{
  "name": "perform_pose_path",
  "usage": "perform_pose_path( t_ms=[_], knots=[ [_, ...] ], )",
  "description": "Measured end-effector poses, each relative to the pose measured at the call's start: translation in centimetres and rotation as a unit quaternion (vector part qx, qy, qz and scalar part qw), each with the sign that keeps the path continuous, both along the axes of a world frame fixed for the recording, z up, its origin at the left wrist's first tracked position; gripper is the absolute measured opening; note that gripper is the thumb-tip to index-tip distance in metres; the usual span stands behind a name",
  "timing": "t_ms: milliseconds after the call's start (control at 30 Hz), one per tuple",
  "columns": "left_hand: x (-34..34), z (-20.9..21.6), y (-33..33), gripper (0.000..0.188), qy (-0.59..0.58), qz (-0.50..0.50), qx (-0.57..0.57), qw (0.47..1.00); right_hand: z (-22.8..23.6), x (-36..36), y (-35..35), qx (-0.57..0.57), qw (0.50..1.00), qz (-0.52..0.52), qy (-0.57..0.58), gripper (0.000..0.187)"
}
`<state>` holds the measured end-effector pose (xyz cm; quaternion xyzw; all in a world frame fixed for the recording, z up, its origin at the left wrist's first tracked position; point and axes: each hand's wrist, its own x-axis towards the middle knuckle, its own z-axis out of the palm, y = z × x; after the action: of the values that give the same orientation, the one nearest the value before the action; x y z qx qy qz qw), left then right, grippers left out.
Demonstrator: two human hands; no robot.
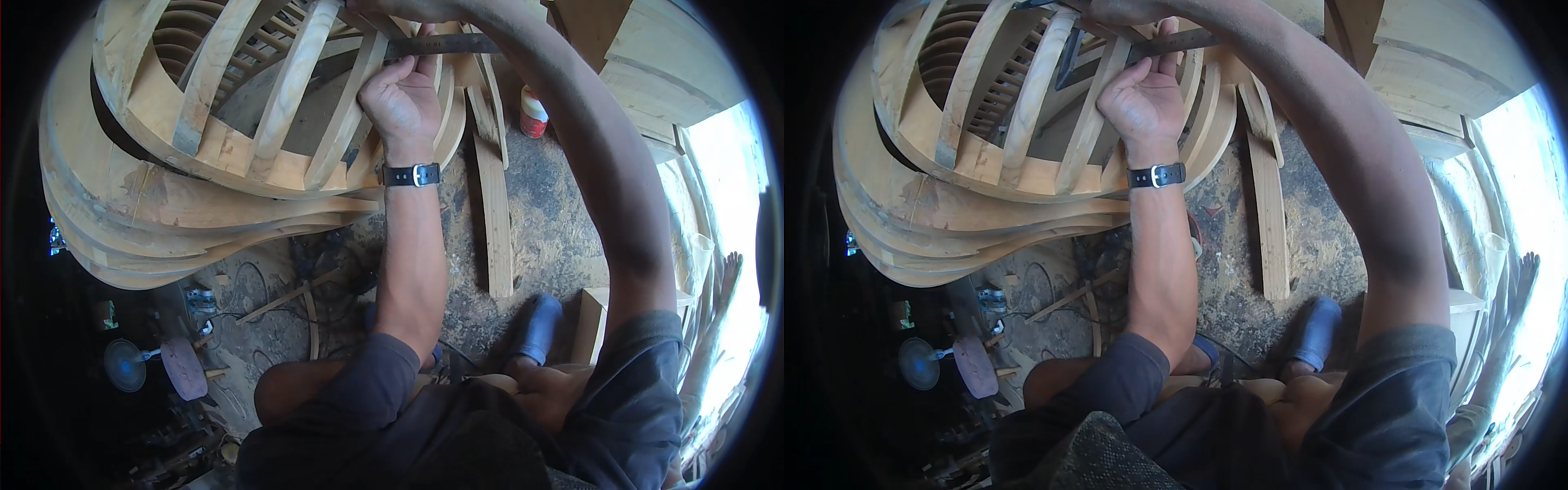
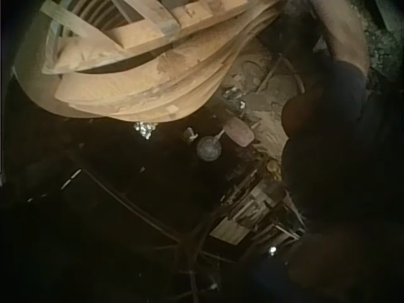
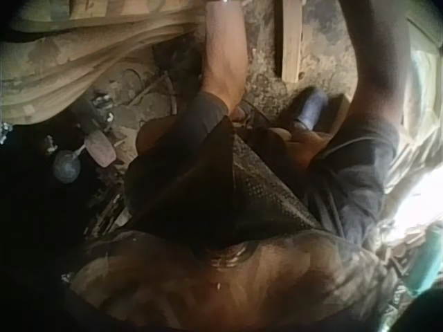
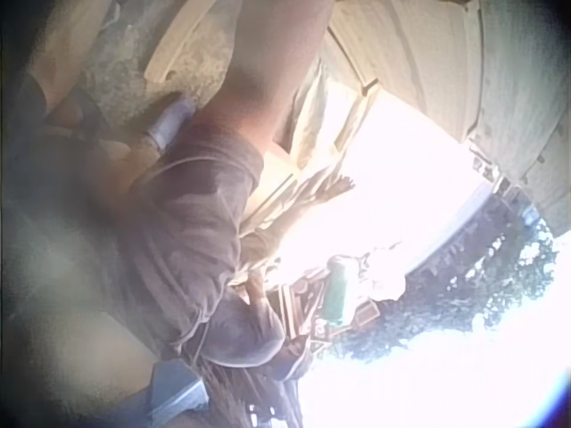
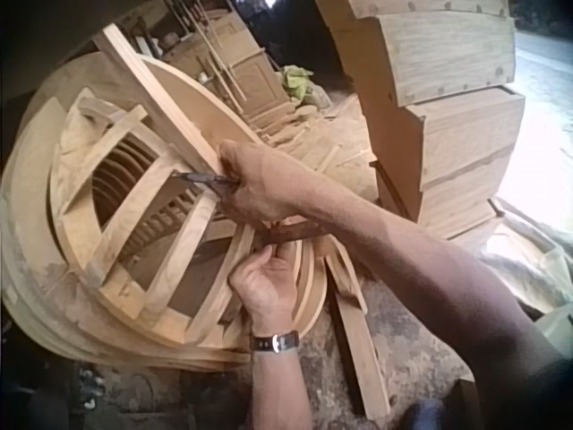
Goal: The person measures the interior gaps of a curved wooden frame with a square and marks them with a pencil, then positions a wooden slat on a miter saw and makes a cut.
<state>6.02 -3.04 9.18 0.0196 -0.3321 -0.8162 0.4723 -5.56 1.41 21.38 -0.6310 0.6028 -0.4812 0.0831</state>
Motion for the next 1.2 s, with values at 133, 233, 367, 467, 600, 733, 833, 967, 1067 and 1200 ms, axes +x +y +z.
perform_pose_path(
  t_ms=[133,233,367,467,600,733,833,967,1067,1200],
  knots=[
    [0.0,-0.3,-0.2,0.064,0.013,-0.003,-0.010,1.000,-0.6,-0.5,-0.8,-0.025,1.000,-0.001,-0.001,0.025],
    [-0.1,-0.7,-0.1,0.064,0.017,0.001,-0.013,1.000,-1.3,-0.7,-1.4,-0.049,0.999,-0.016,0.007,0.026],
    [0.0,-0.7,0.0,0.064,0.010,0.002,-0.017,1.000,-0.6,-0.7,-1.0,0.010,1.000,-0.025,0.011,0.029],
    [-0.3,-0.7,0.0,0.063,0.023,0.011,-0.026,0.999,0.5,-0.9,0.1,0.057,0.998,0.001,-0.020,0.031],
    [-0.4,-1.1,-0.3,0.058,0.022,0.018,-0.013,0.999,-0.3,-0.3,0.6,0.025,1.000,0.010,-0.010,0.033],
    [-0.2,-1.6,-0.4,0.053,0.030,0.022,0.004,0.999,-1.0,0.5,0.1,0.001,0.998,-0.055,0.019,0.032],
    [-0.5,-1.6,-0.1,0.052,0.032,0.034,0.016,0.999,-1.6,0.9,-0.2,-0.016,0.994,-0.093,0.048,0.030],
    [-0.6,-1.3,0.0,0.054,0.037,0.045,0.016,0.998,-1.4,1.4,0.9,-0.044,0.990,-0.100,0.089,0.028],
    [-0.4,-1.5,-0.3,0.055,0.030,0.033,0.003,0.999,-1.2,1.1,0.2,-0.005,0.992,-0.097,0.077,0.028],
    [-0.5,-1.3,0.0,0.057,0.026,0.036,0.012,0.999,-1.1,0.9,0.3,0.023,0.993,-0.094,0.074,0.032]
  ],
)
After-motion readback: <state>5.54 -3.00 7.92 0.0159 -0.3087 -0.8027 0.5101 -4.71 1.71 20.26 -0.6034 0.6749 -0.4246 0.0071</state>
